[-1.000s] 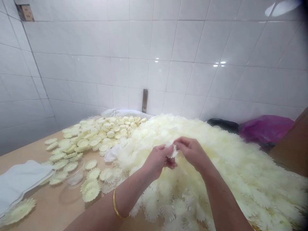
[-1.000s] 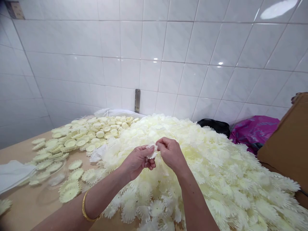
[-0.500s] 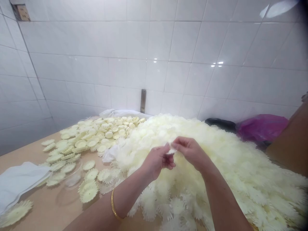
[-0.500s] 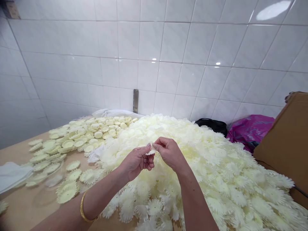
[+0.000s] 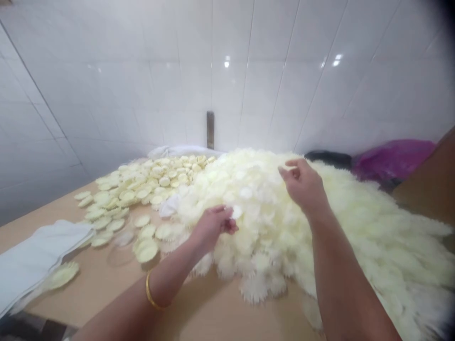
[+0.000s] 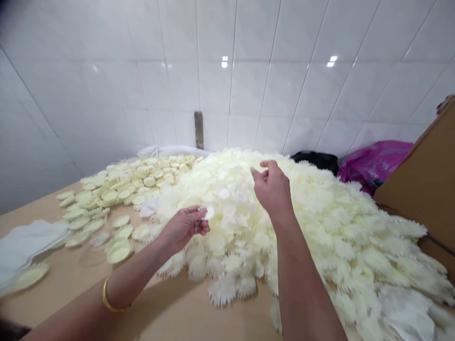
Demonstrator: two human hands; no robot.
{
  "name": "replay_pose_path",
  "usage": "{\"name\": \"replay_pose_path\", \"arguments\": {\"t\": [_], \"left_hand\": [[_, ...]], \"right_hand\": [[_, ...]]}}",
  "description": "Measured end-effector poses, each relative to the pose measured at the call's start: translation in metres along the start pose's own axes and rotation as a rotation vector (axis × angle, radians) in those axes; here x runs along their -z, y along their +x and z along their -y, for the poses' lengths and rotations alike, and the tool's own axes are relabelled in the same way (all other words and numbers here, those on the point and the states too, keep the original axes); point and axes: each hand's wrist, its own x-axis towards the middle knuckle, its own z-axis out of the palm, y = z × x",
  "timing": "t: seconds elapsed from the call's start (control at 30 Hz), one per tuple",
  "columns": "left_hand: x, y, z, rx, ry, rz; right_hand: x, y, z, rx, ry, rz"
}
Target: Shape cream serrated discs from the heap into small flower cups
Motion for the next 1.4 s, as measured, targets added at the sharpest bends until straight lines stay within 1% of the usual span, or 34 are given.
{"name": "replay_pose_path", "arguments": {"t": [0.03,0.13,0.27,0.37,0.43,0.5,0.57,0.63,0.73,0.83,1.0,1.17,1.27,1.4], "left_hand": [[0.003,-0.003,0.0,0.001,0.01,0.007],[0.003,-0.008,-0.004,-0.027,0.014,-0.007],[-0.01,-0.008,-0.011,-0.147,0.02,0.036],[-0.017,-0.007,-0.005,-0.211,0.019,0.075],[-0.015,-0.006,0.004,-0.189,0.004,0.084],[-0.008,-0.004,0.013,-0.169,-0.003,0.081],[-0.002,-0.001,0.017,-0.184,-0.012,0.062],[0.003,0.001,0.017,-0.198,-0.019,0.034],[0.006,0.001,0.012,-0.195,-0.013,0.012],[0.006,-0.001,0.009,-0.209,0.005,0.021],[0.006,-0.003,0.012,-0.207,0.073,0.051],[0.006,-0.002,0.013,-0.227,0.103,0.071],[0.005,-0.003,0.01,-0.255,0.102,0.072],[0.005,-0.001,0.011,-0.299,0.084,0.072]], "right_hand": [[0.002,-0.001,0.004,0.025,0.008,0.045],[0.008,-0.005,0.018,0.064,0.037,0.091],[0.017,-0.01,0.033,0.094,0.08,0.069],[0.022,-0.013,0.039,0.125,0.108,0.047],[0.024,-0.014,0.041,0.137,0.116,0.044],[0.025,-0.015,0.042,0.148,0.125,0.046],[0.026,-0.015,0.042,0.156,0.132,0.049],[0.026,-0.015,0.042,0.156,0.133,0.056],[0.028,-0.015,0.043,0.143,0.13,0.07],[0.029,-0.015,0.044,0.134,0.135,0.095],[0.032,-0.016,0.045,0.141,0.136,0.144],[0.035,-0.015,0.045,0.131,0.135,0.136],[0.036,-0.019,0.048,0.121,0.122,0.153],[0.037,-0.025,0.053,0.126,0.1,0.144]]}}
